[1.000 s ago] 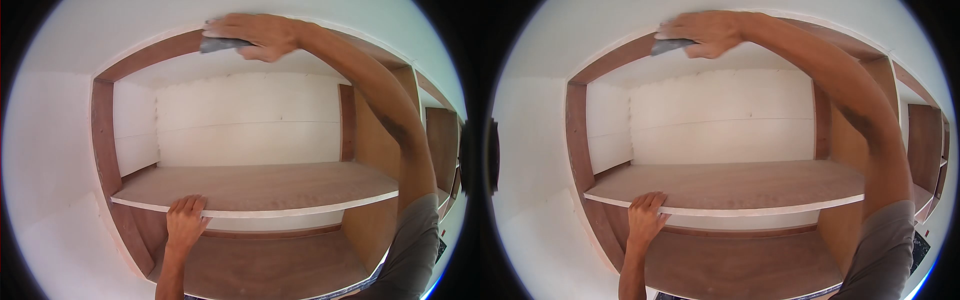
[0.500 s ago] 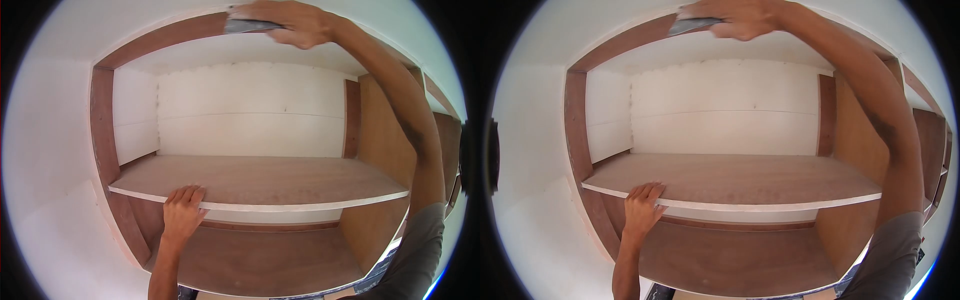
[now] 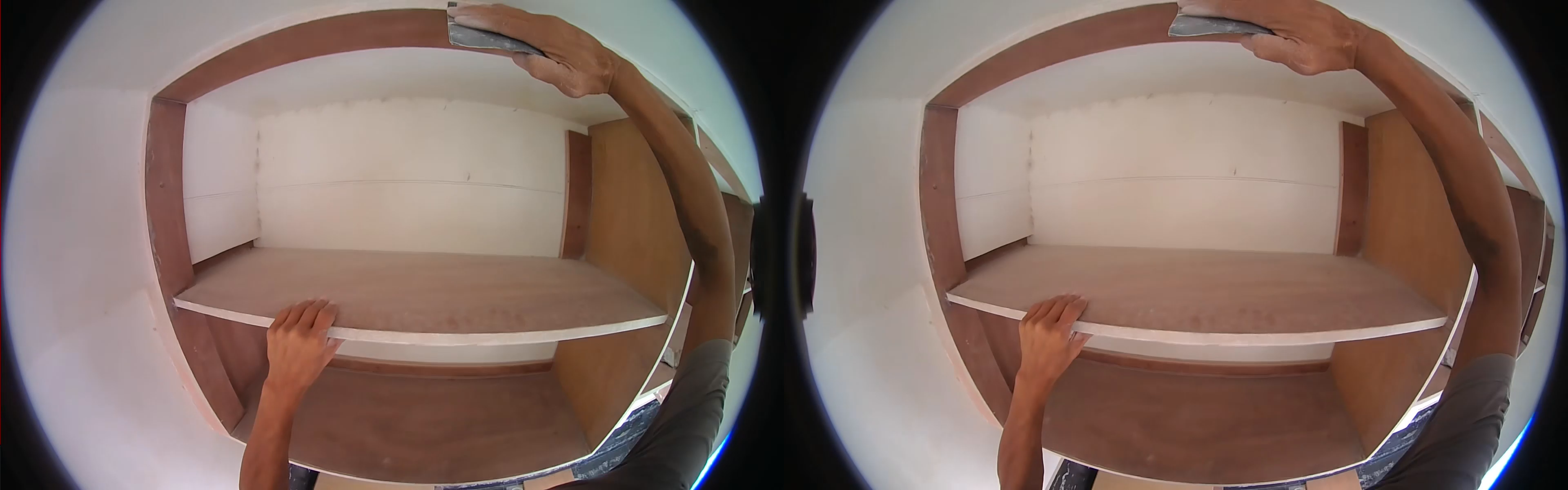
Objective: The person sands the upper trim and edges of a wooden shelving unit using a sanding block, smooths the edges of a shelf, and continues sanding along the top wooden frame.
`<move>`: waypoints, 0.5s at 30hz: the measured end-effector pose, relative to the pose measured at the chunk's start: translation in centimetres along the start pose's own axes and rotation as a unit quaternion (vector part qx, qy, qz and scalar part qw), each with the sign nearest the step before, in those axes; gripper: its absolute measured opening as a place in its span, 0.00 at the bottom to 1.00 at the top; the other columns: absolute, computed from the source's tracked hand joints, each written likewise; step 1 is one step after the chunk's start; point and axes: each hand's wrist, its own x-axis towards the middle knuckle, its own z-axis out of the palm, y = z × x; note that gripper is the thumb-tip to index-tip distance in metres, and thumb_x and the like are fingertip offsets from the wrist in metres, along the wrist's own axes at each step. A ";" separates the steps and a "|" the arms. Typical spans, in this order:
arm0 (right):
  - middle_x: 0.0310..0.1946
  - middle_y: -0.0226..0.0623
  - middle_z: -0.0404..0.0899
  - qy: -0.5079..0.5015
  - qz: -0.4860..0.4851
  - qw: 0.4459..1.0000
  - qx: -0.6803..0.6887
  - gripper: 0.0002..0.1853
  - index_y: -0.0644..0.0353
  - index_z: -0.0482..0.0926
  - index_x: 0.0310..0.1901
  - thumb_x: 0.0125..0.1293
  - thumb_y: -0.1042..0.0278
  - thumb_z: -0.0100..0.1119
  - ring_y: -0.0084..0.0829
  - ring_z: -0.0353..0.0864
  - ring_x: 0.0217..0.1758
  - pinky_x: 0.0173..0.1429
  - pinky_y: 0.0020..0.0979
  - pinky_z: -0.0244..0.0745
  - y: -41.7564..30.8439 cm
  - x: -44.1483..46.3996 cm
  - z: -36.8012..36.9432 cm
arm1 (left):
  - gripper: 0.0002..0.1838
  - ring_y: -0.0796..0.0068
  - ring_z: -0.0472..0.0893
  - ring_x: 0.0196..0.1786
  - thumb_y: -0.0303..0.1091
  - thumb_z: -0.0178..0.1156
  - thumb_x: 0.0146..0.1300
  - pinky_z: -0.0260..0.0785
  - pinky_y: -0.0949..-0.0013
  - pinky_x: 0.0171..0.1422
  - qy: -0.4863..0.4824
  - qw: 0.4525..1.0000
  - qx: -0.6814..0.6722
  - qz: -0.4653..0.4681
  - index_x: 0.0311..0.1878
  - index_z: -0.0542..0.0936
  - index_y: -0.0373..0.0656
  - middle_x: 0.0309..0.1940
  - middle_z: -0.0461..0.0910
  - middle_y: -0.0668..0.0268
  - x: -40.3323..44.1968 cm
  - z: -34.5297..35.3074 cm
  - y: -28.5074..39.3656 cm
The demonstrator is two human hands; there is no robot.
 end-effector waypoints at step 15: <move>0.77 0.58 0.63 0.013 0.006 1.000 0.007 0.41 0.65 0.58 0.79 0.60 0.71 0.50 0.54 0.66 0.78 0.82 0.48 0.62 -0.4 2.8 1.2 | 0.28 0.63 0.86 0.54 0.28 0.79 0.38 0.78 0.59 0.60 0.025 0.999 0.018 0.018 0.49 0.83 0.46 0.48 0.88 0.66 0.1 0.2 0.0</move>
